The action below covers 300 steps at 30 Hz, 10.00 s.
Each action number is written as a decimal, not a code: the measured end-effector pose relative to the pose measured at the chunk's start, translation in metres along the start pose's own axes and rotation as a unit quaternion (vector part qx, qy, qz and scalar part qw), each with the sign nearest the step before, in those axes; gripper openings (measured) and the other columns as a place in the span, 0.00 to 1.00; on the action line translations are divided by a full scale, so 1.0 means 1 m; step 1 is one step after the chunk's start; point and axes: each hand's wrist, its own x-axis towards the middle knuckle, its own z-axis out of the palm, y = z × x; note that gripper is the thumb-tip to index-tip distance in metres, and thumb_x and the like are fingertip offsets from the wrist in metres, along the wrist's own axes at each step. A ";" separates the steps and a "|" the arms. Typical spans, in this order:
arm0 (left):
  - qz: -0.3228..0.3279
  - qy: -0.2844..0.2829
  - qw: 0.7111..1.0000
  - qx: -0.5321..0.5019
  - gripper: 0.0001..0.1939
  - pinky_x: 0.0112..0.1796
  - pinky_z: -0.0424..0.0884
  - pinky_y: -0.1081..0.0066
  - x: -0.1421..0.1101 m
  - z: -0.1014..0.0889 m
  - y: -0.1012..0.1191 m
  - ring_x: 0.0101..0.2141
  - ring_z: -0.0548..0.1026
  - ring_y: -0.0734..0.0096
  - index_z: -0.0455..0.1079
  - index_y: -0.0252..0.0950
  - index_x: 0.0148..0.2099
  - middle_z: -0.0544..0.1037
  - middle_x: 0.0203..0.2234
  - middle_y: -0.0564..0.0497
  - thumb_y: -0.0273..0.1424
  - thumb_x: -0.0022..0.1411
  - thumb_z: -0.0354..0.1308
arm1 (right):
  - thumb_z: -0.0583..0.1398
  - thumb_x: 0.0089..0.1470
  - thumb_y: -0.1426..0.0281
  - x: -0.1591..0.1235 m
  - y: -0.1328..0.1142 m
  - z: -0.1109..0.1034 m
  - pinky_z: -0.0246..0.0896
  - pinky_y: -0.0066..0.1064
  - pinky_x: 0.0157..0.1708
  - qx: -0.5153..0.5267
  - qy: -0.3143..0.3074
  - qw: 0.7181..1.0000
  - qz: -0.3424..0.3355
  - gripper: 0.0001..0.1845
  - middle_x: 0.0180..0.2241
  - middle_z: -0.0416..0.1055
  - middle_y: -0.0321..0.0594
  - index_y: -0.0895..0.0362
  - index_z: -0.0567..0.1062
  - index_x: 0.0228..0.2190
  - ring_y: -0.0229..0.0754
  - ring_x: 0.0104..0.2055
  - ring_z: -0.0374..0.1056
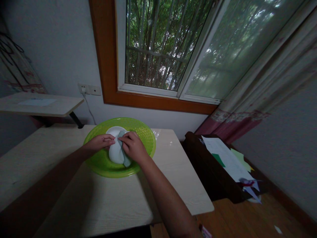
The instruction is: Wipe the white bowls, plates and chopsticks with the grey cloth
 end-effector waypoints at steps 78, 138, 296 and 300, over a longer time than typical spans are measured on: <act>-0.016 0.013 0.999 -0.048 0.21 0.36 0.72 0.68 -0.009 0.005 0.013 0.31 0.76 0.68 0.75 0.33 0.42 0.79 0.31 0.48 0.44 0.53 0.67 | 0.59 0.60 0.74 -0.002 -0.004 -0.001 0.66 0.41 0.49 0.031 -0.024 0.999 0.014 0.16 0.43 0.71 0.44 0.51 0.78 0.48 0.45 0.47 0.66; -0.007 -0.058 0.995 -0.085 0.23 0.42 0.72 0.66 -0.006 0.002 0.006 0.37 0.80 0.63 0.70 0.33 0.46 0.83 0.37 0.43 0.30 0.48 0.72 | 0.56 0.59 0.80 0.001 0.018 0.003 0.63 0.41 0.50 -0.030 0.056 0.995 0.081 0.21 0.43 0.71 0.45 0.52 0.79 0.49 0.46 0.46 0.64; 0.163 0.034 0.954 0.248 0.42 0.44 0.68 0.66 0.010 0.017 0.029 0.40 0.76 0.58 0.65 0.41 0.66 0.79 0.41 0.47 0.35 0.48 0.71 | 0.52 0.54 0.79 0.003 0.016 -0.009 0.65 0.37 0.50 0.028 0.166 0.964 0.204 0.19 0.40 0.75 0.42 0.54 0.79 0.39 0.44 0.45 0.70; 0.171 0.007 0.943 0.286 0.39 0.50 0.66 0.64 0.019 0.018 0.033 0.51 0.74 0.51 0.70 0.42 0.63 0.76 0.55 0.44 0.32 0.46 0.71 | 0.52 0.55 0.77 0.002 0.018 -0.012 0.65 0.37 0.49 0.019 0.199 0.952 0.232 0.18 0.39 0.76 0.43 0.55 0.79 0.39 0.45 0.45 0.70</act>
